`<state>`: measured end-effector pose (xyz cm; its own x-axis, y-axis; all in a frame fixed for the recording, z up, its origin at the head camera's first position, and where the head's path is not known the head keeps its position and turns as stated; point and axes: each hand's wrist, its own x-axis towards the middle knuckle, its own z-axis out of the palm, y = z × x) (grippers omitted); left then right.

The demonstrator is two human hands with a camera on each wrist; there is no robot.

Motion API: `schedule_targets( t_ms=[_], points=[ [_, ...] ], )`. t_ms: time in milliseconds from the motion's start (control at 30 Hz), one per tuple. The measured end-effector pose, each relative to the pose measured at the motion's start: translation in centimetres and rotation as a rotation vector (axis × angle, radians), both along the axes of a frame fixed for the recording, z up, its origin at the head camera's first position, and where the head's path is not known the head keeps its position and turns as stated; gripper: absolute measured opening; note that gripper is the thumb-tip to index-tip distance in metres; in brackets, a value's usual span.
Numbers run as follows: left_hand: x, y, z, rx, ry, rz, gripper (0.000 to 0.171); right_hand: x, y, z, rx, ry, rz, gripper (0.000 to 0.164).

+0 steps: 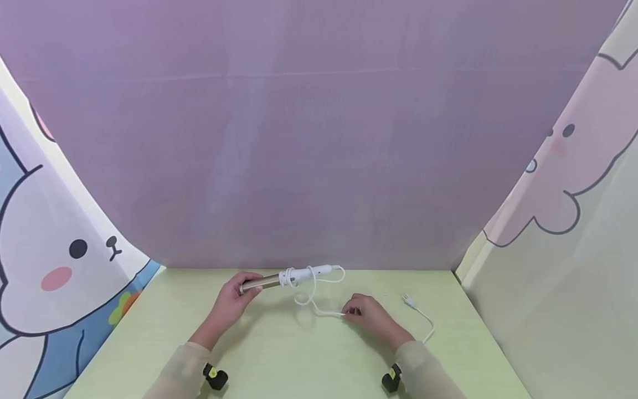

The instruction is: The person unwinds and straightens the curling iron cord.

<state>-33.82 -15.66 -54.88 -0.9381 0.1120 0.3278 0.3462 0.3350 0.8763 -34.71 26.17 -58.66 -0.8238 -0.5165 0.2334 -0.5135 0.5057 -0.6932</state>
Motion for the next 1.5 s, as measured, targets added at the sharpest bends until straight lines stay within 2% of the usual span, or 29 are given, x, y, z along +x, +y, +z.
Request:
schedule_targets(
  t_ms=[200, 533, 667, 767, 900, 1000, 1133, 1267, 1400, 1500],
  points=[
    [0.1, 0.0, 0.0, 0.0, 0.006, 0.002, 0.026, 0.6, -0.6, -0.5, 0.01, -0.07, -0.034, 0.007],
    [0.2, 0.0, 0.0, -0.006, -0.011, 0.006, 0.026, 1.3, -0.8, -0.5, -0.048, -0.109, -0.09, 0.012],
    [0.1, 0.1, 0.0, -0.009, -0.009, 0.009, 0.026, 1.4, -1.0, -0.3, -0.067, -0.092, -0.114, 0.015],
    [0.1, 0.2, 0.0, -0.012, 0.002, 0.01, 0.026, 1.5, -1.4, -0.1, -0.128, -0.02, -0.122, 0.017],
    [0.1, 0.4, 0.1, -0.007, 0.019, 0.009, 0.026, 1.6, -2.7, 0.3, -0.27, 0.13, -0.109, 0.016],
    [0.2, 0.5, 0.0, -0.005, 0.032, 0.011, 0.025, 1.9, -4.2, 0.6, -0.375, 0.203, -0.123, 0.02],
    [0.2, 0.5, 0.0, 0.0, 0.042, 0.001, 0.025, 2.6, -6.6, 0.9, -0.497, 0.186, -0.204, 0.023],
    [0.2, 0.5, 0.0, 0.007, 0.04, -0.01, 0.025, 3.0, -8.5, 0.9, -0.58, 0.147, -0.274, 0.019],
    [0.1, 0.5, -0.1, 0.009, 0.037, -0.011, 0.025, 3.2, -9.7, 0.7, -0.612, 0.119, -0.304, 0.014],
    [0.1, 0.3, -0.1, 0.001, 0.035, -0.007, 0.025, 3.3, -10.4, 0.7, -0.631, 0.086, -0.288, 0.012]
  ],
)
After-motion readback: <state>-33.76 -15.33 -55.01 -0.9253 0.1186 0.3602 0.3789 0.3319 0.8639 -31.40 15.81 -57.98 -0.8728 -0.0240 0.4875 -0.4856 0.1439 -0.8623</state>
